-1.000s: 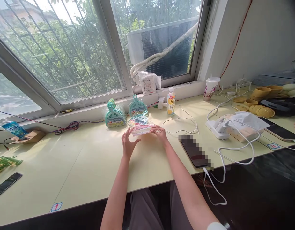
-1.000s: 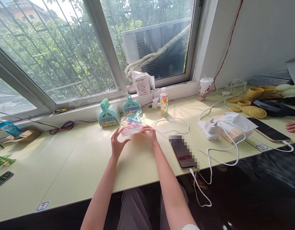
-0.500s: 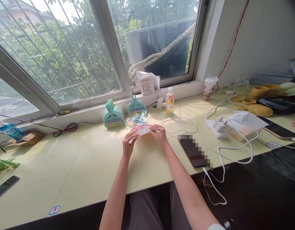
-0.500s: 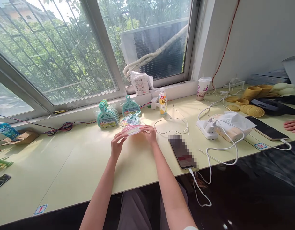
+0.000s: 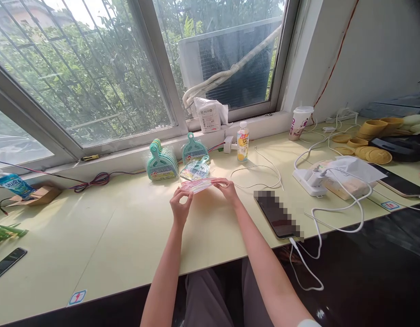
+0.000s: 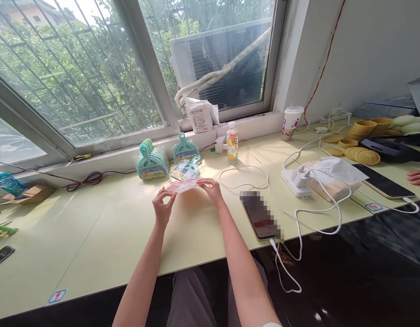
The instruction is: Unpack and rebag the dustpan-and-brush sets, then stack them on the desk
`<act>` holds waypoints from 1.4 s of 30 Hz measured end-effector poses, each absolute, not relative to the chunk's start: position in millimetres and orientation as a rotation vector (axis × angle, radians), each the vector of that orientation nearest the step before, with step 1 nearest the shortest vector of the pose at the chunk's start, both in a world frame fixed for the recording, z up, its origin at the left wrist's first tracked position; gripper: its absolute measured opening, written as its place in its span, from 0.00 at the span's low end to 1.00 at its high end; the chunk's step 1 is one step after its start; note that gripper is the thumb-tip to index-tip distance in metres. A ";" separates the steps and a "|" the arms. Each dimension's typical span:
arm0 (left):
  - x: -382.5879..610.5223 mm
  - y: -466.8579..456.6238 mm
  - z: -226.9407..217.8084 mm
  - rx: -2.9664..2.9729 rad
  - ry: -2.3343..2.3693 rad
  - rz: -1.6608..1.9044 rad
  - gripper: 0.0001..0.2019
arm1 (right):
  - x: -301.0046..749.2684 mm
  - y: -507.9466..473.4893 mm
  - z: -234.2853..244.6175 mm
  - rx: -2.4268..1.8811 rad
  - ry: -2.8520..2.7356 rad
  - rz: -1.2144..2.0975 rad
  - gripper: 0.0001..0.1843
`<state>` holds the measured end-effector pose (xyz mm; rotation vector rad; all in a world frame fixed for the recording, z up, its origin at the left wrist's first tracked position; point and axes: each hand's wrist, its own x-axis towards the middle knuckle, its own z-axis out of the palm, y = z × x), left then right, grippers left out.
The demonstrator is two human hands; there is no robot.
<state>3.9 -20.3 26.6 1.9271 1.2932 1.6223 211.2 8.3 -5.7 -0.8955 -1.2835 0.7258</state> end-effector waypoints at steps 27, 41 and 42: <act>-45.8 12.7 -2.2 0.918 1.345 1.142 0.36 | 176.3 13.8 -26.2 -1.211 -1.448 0.700 0.08; -64.5 -6.3 8.9 1.167 1.180 1.039 0.38 | 178.5 6.0 -28.6 -1.325 -1.290 1.071 0.24; -70.2 -6.4 7.7 1.219 1.194 1.042 0.38 | 174.7 3.4 -28.5 -1.282 -1.332 1.061 0.21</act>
